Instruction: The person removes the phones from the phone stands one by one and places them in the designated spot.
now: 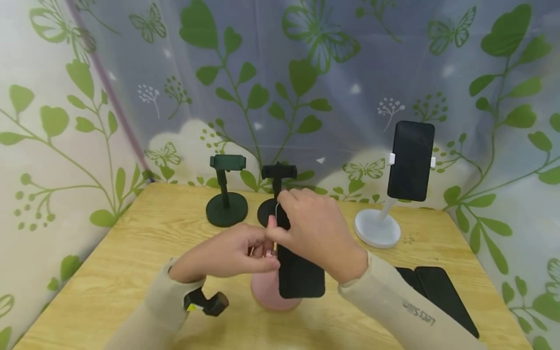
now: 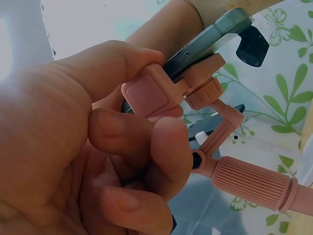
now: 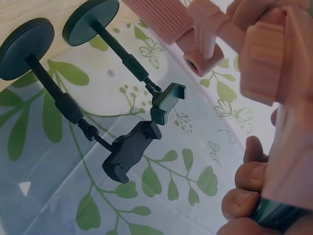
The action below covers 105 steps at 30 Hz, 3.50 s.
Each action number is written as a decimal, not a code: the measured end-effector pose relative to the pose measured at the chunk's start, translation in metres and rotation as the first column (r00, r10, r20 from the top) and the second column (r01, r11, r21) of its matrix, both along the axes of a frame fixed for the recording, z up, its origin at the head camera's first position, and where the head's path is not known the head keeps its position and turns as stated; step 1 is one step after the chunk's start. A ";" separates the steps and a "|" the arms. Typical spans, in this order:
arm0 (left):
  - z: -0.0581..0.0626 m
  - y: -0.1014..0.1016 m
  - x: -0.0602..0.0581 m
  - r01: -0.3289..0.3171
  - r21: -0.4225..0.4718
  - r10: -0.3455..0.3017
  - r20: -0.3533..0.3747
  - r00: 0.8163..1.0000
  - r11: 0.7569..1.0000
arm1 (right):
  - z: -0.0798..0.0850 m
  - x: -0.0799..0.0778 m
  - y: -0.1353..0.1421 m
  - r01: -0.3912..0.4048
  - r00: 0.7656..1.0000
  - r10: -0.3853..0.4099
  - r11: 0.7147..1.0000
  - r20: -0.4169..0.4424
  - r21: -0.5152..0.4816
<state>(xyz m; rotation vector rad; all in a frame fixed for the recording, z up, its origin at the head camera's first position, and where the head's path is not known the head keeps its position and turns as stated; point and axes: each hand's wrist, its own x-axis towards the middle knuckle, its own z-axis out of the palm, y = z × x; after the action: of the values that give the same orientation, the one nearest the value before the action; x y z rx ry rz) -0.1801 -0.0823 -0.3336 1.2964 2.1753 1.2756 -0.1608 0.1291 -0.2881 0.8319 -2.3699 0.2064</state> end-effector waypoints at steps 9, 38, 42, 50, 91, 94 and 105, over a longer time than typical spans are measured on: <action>0.002 0.002 0.003 -0.008 -0.014 0.008 -0.006 1.000 1.000 | -0.002 0.001 0.004 -0.002 1.000 0.002 0.999 0.006 -0.044; 0.000 -0.002 -0.001 0.017 -0.037 -0.022 -0.148 0.989 0.999 | -0.001 0.003 0.005 -0.037 0.995 0.044 0.996 0.091 -0.079; -0.001 -0.001 -0.002 0.022 -0.021 -0.025 -0.155 0.988 1.000 | -0.001 0.002 0.006 -0.049 0.995 0.056 0.996 0.081 -0.079; -0.002 0.000 -0.003 0.039 0.011 -0.037 -0.144 0.989 0.999 | -0.002 0.002 0.008 -0.087 0.995 0.090 0.992 0.029 -0.094; 0.001 0.004 0.005 -0.092 0.015 0.093 -0.090 0.992 0.996 | -0.006 0.011 0.003 -0.359 0.876 0.275 0.920 -0.395 -0.156; 0.001 0.004 0.007 -0.104 0.011 0.104 -0.126 0.987 0.995 | -0.002 0.015 0.003 -0.408 0.836 0.297 0.899 -0.460 -0.160; 0.003 0.006 0.009 -0.155 -0.006 0.148 -0.251 0.957 0.988 | 0.005 0.035 0.018 -0.421 0.779 0.223 0.878 -0.586 -0.226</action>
<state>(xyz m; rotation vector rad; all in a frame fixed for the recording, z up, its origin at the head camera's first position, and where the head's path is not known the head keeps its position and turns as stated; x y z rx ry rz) -0.1711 -0.0766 -0.3304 1.3677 2.5000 1.1881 -0.1255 0.1475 -0.2828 0.9722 -1.5789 0.4515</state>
